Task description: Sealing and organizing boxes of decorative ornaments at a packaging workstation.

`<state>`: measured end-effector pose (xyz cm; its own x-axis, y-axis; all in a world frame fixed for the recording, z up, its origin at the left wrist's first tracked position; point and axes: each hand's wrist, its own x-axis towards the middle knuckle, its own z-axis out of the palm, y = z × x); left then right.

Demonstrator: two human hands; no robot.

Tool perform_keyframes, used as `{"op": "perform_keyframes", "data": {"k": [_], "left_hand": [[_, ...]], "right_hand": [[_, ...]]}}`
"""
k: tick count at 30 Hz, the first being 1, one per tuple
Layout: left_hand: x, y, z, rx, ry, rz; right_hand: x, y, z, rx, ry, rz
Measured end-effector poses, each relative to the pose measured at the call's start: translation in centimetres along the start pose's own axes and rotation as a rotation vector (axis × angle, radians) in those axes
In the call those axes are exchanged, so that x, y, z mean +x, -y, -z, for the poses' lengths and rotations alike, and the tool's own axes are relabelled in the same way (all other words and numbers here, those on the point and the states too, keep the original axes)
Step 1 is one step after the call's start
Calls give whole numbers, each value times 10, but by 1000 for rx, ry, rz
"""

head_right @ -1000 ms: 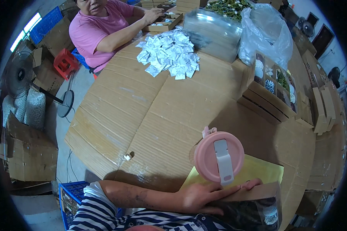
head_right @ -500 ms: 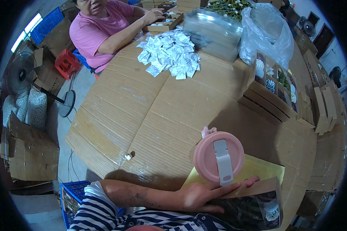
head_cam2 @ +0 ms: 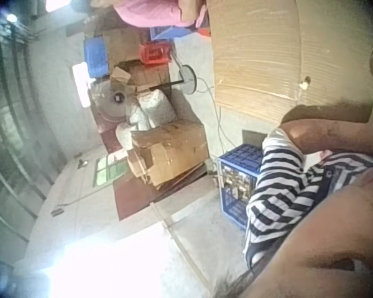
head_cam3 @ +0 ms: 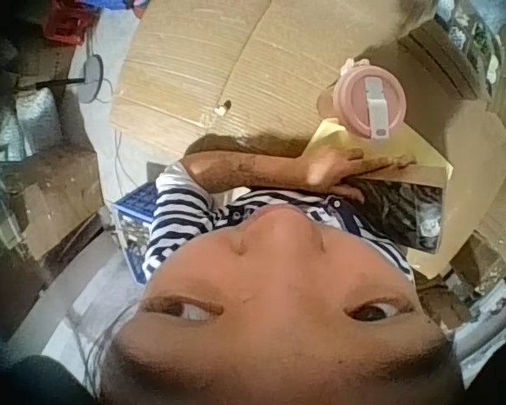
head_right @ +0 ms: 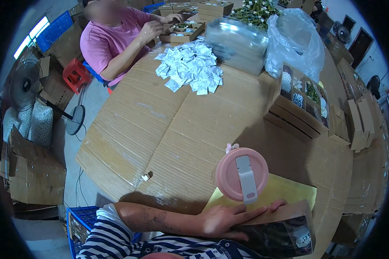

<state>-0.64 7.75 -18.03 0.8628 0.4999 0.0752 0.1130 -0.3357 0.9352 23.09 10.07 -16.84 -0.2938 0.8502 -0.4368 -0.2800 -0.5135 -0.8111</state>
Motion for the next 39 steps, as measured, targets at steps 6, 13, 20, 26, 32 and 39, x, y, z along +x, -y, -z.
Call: {"op": "perform_keyframes", "data": {"k": [6,13,20,26,32,39], "left_hand": [[-2,0,0,29,-6,-51],[-3,-3,2,62,-11,-60],[-3,-2,-1,62,-55,-65],[0,1,0,17,-34,-23],[-2,0,5,-23,-33,24],[-7,-3,2,-58,-40,67]], "right_hand": [[6,-4,6,-49,72,17],[16,-8,14,-110,155,17],[28,-14,25,-162,234,-4],[39,-17,36,-205,298,-22],[53,-16,41,-251,371,-35],[57,-7,37,-311,442,-26]]}}
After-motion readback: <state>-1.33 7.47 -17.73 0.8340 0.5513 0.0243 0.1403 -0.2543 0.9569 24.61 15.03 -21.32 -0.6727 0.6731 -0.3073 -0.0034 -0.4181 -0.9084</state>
